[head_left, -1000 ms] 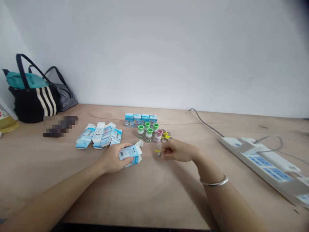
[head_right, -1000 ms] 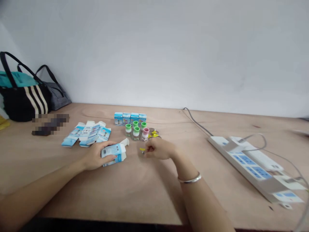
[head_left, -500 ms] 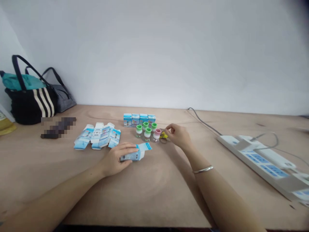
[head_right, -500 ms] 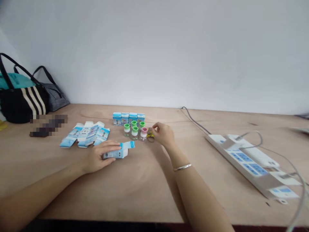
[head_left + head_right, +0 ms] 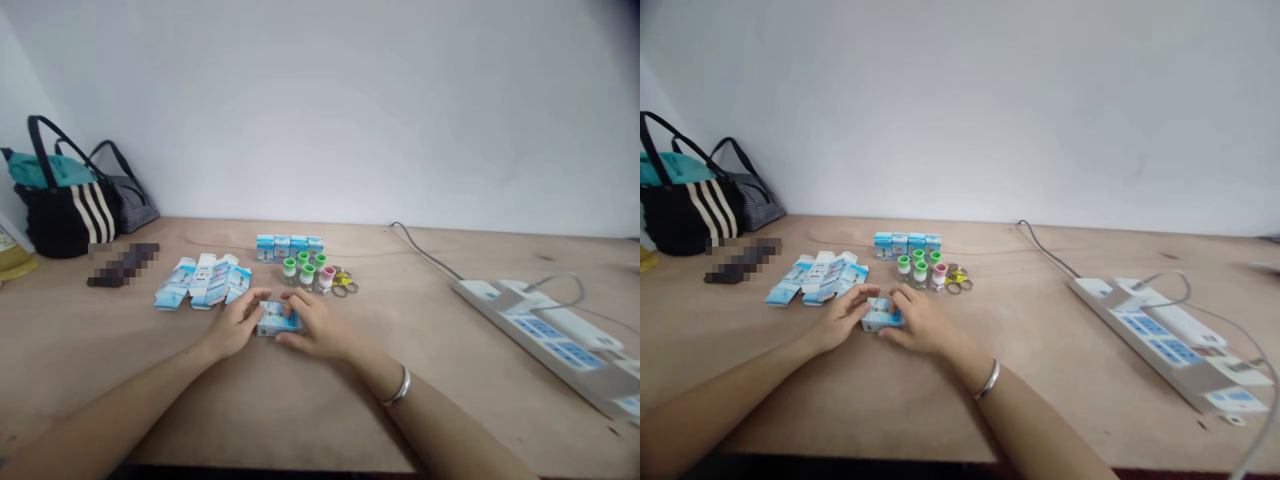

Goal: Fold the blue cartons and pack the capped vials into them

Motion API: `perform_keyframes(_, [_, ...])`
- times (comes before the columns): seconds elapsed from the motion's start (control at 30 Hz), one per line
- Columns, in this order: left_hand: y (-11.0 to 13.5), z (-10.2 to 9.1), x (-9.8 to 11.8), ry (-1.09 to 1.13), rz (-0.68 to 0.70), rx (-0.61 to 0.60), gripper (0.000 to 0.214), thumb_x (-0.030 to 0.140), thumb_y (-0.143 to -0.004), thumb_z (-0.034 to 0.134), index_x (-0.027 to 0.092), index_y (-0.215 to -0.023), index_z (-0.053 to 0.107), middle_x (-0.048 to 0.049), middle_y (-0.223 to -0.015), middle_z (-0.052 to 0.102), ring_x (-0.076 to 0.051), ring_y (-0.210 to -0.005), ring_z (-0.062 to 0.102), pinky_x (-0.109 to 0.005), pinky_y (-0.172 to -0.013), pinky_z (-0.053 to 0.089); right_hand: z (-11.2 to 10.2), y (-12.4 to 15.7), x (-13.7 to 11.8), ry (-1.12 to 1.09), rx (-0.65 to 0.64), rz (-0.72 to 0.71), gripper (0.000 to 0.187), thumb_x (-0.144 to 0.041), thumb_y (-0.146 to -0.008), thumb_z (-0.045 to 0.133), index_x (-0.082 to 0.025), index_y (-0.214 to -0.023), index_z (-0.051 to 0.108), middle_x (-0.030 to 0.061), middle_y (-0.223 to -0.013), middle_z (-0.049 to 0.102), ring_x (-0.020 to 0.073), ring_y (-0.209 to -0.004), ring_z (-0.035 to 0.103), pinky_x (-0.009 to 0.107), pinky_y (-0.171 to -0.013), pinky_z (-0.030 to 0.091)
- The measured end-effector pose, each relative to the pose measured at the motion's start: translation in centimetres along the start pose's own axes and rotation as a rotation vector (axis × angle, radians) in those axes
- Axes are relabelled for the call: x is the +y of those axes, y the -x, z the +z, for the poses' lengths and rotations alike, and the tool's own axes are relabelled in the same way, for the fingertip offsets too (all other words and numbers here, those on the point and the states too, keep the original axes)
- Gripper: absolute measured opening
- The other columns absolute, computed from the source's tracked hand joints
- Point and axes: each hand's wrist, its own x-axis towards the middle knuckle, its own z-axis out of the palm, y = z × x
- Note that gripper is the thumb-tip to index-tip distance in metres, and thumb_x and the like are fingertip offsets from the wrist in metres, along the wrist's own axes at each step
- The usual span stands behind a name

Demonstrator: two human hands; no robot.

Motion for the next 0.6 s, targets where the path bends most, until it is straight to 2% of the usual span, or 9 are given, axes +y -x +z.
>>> perform_keyframes(0.1, [0.1, 0.3, -0.4, -0.02, -0.006, -0.004, 0.033, 0.02, -0.087, 0.042, 0.021, -0.118, 0.052, -0.0064, -0.119, 0.06, -0.021, -0.117, 0.053, -0.038, -0.099, 0.044, 0.2, 0.2, 0.6, -0.044, -0.054, 0.029, 0.025, -0.035, -0.079, 0.063, -0.02, -0.084, 0.043, 0.0069, -0.095, 0.056, 0.018, -0.081, 0.054, 0.03, -0.07, 0.045])
perform_keyframes(0.2, [0.1, 0.1, -0.7, -0.117, 0.028, 0.043, 0.04, 0.012, -0.085, 0.036, 0.02, -0.121, 0.051, -0.0058, -0.117, 0.061, -0.02, -0.113, 0.056, -0.039, -0.098, 0.045, 0.0, 0.5, 1.0, -0.048, -0.046, 0.041, 0.026, -0.033, -0.079, 0.064, -0.02, -0.085, 0.043, 0.0065, -0.094, 0.056, 0.0182, -0.081, 0.054, 0.03, -0.071, 0.044])
perform_keyframes(0.27, [0.0, -0.3, -0.7, -0.24, 0.09, 0.069, 0.043, 0.01, -0.084, 0.034, 0.021, -0.122, 0.051, -0.0059, -0.118, 0.061, -0.02, -0.111, 0.057, -0.04, -0.099, 0.044, 0.0, 0.6, 1.2, -0.023, -0.009, 0.053, 0.026, -0.032, -0.078, 0.064, -0.02, -0.088, 0.044, 0.0074, -0.095, 0.056, 0.0194, -0.084, 0.054, 0.031, -0.072, 0.043])
perform_keyframes(0.33, [0.0, -0.6, -0.3, -0.394, 0.219, 0.064, 0.041, 0.013, -0.086, 0.036, 0.021, -0.124, 0.049, -0.0064, -0.122, 0.059, -0.021, -0.116, 0.054, -0.041, -0.102, 0.042, 0.0, 0.7, 1.2, 0.025, 0.041, 0.061, 0.028, -0.032, -0.077, 0.065, -0.02, -0.094, 0.045, 0.0092, -0.099, 0.056, 0.0213, -0.088, 0.054, 0.032, -0.074, 0.043])
perform_keyframes(0.4, [0.0, -0.8, 0.2, -0.557, 0.385, 0.012, 0.043, 0.018, -0.086, 0.043, 0.022, -0.129, 0.046, -0.0073, -0.131, 0.054, -0.023, -0.125, 0.046, -0.042, -0.107, 0.036, 0.1, 0.7, 1.2, 0.094, 0.066, 0.063, 0.03, -0.031, -0.078, 0.064, -0.019, -0.098, 0.046, 0.011, -0.104, 0.056, 0.0228, -0.092, 0.053, 0.034, -0.077, 0.042])
perform_keyframes(0.47, [0.0, -0.8, 0.5, -0.696, 0.5, -0.066, 0.05, 0.02, -0.084, 0.05, 0.021, -0.133, 0.042, -0.0081, -0.136, 0.049, -0.024, -0.129, 0.041, -0.045, -0.111, 0.031, 0.3, 0.6, 0.9, 0.176, 0.036, 0.054, 0.025, -0.029, -0.079, 0.061, -0.018, -0.099, 0.048, 0.0118, -0.104, 0.057, 0.023, -0.092, 0.053, 0.034, -0.077, 0.041])
perform_keyframes(0.6, [-0.1, -0.9, 0.1, -0.825, 0.5, -0.206, 0.048, 0.014, -0.079, 0.053, 0.019, -0.127, 0.048, -0.0086, -0.126, 0.058, -0.023, -0.119, 0.052, -0.046, -0.11, 0.034, 0.4, 0.5, 0.3, 0.305, -0.117, 0.008, 0.017, -0.02, -0.075, 0.058, -0.017, -0.092, 0.053, 0.01, -0.093, 0.06, 0.0215, -0.083, 0.054, 0.032, -0.073, 0.039])
